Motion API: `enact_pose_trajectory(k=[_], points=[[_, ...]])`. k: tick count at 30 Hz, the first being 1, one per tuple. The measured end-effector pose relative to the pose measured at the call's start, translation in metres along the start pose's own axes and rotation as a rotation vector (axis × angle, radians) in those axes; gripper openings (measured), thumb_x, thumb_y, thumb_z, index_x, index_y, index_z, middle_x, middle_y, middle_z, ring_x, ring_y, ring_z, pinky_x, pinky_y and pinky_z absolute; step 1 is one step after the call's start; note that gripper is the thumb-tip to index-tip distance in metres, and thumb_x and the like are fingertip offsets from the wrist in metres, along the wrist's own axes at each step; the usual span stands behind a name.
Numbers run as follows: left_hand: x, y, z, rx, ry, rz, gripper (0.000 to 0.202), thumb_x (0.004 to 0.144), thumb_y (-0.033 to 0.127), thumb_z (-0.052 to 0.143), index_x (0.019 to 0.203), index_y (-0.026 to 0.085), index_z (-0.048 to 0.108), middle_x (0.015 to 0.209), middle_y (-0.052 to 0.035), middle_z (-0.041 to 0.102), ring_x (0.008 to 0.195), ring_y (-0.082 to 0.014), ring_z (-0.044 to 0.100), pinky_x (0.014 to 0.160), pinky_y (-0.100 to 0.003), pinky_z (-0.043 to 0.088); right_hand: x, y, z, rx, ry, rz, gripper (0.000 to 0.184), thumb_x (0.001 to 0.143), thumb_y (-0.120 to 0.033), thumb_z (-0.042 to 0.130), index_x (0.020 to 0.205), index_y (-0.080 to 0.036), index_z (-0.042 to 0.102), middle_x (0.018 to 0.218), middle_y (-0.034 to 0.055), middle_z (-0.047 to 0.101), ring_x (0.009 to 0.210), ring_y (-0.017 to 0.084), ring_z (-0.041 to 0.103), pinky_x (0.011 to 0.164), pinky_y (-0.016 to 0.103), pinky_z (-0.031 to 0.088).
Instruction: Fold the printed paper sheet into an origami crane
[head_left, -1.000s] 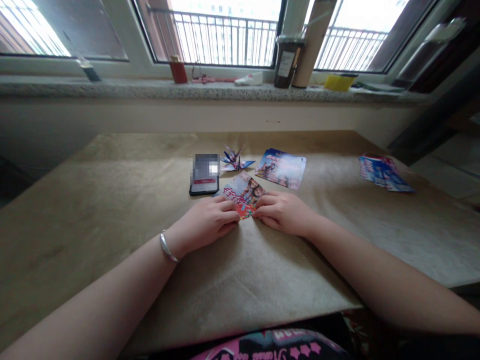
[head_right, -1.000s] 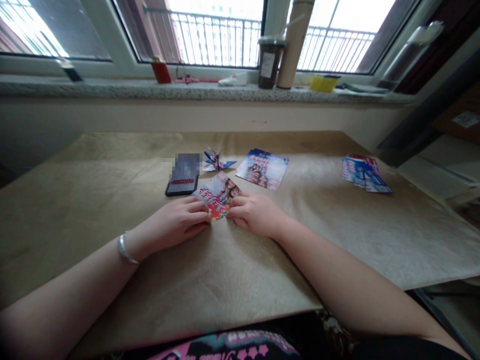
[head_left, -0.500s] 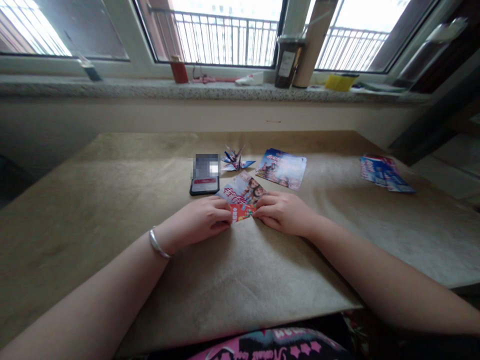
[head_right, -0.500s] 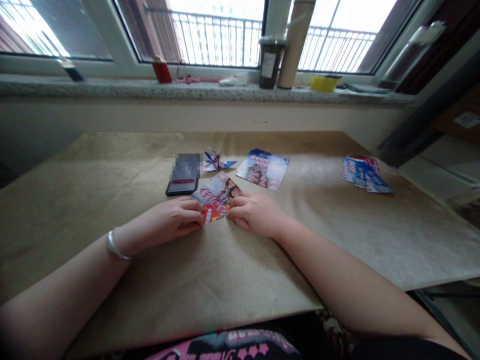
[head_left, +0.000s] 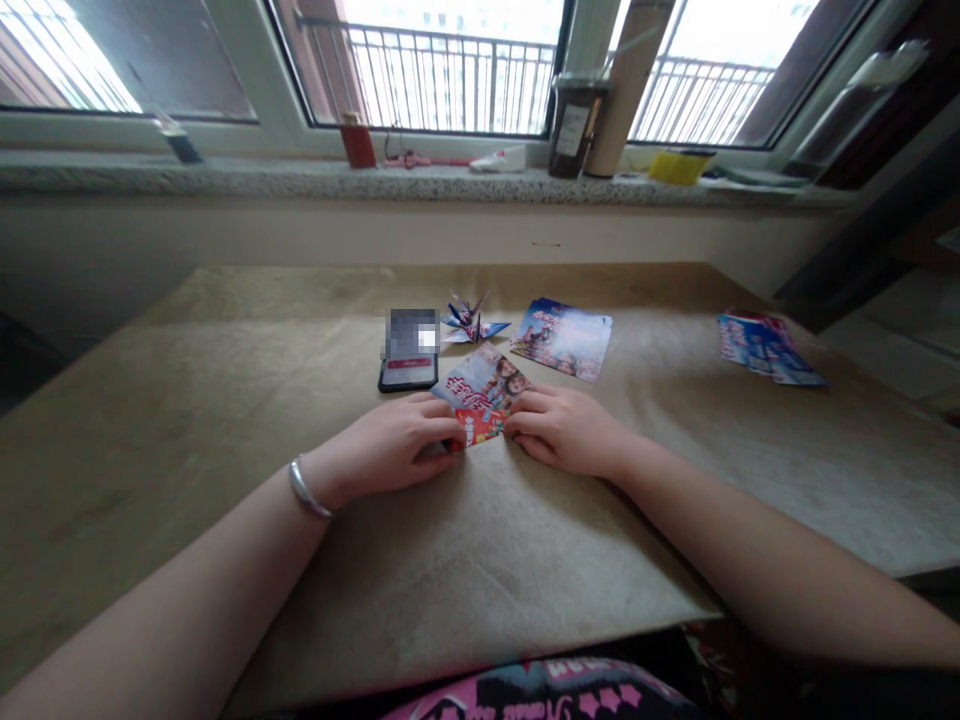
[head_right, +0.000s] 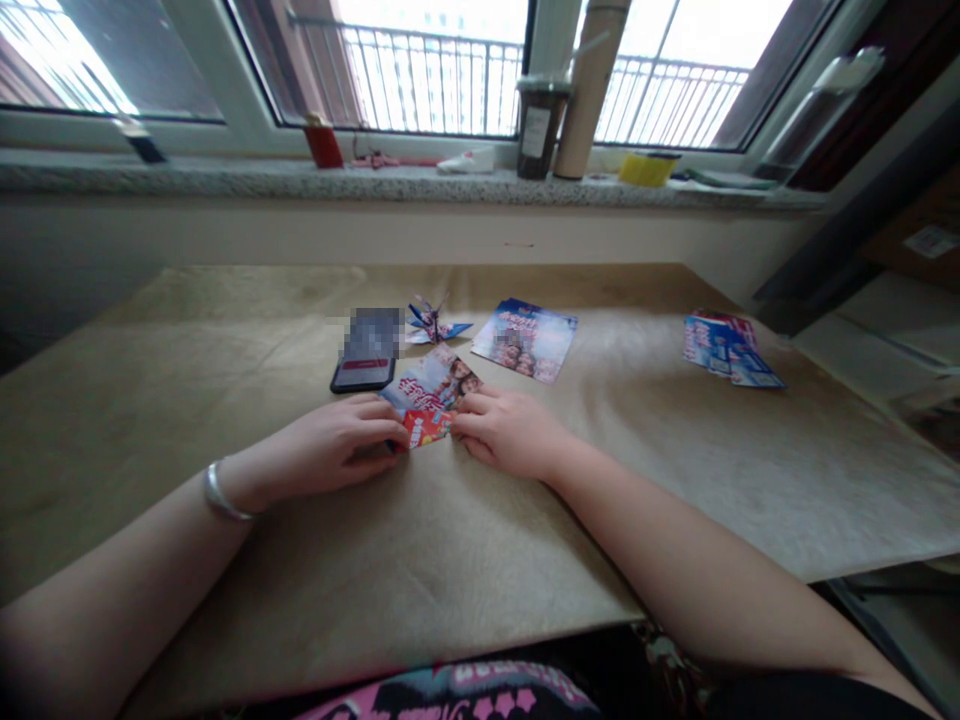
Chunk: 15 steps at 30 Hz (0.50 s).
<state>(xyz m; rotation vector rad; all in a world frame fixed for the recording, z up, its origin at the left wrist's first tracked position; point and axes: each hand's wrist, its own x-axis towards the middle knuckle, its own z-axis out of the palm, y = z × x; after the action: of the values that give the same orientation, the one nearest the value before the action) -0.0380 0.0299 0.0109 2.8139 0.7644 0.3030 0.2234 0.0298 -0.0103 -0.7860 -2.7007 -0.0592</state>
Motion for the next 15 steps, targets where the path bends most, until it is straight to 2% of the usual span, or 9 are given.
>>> enact_pose_trajectory(k=[2,5,15], points=[[0.0013,0.0024,0.0013,0.05,0.019,0.021,0.018,0.088,0.026,0.052,0.102,0.022,0.063,0.097,-0.0054,0.059,0.089,-0.018,0.053,0.08,-0.031,0.046,0.0009,-0.0016,0.001,-0.004,-0.008,-0.006,0.028,0.091,-0.023,0.044,0.104,-0.021,0.068,0.1,0.0086,0.065,0.093,0.02,0.057,0.079,0.033,0.048],[0.003,0.0061,0.0033,0.098,0.014,0.003,0.019,0.088,0.026,0.052,0.103,0.021,0.063,0.099,-0.0071,0.057,0.093,-0.0202,0.051,0.083,-0.034,0.046,0.0022,-0.004,0.0016,0.009,-0.017,-0.008,0.029,0.092,-0.023,0.042,0.109,-0.024,0.067,0.102,0.0079,0.064,0.095,0.02,0.055,0.081,0.034,0.047],[0.0022,0.0055,0.0076,0.116,0.018,-0.024,0.021,0.09,0.027,0.049,0.107,0.023,0.062,0.103,-0.0077,0.055,0.098,-0.0213,0.05,0.088,-0.037,0.045,0.0098,-0.0071,0.0025,0.01,-0.059,-0.039,0.028,0.089,-0.02,0.046,0.11,-0.023,0.065,0.105,0.0082,0.063,0.094,0.02,0.051,0.083,0.035,0.044]])
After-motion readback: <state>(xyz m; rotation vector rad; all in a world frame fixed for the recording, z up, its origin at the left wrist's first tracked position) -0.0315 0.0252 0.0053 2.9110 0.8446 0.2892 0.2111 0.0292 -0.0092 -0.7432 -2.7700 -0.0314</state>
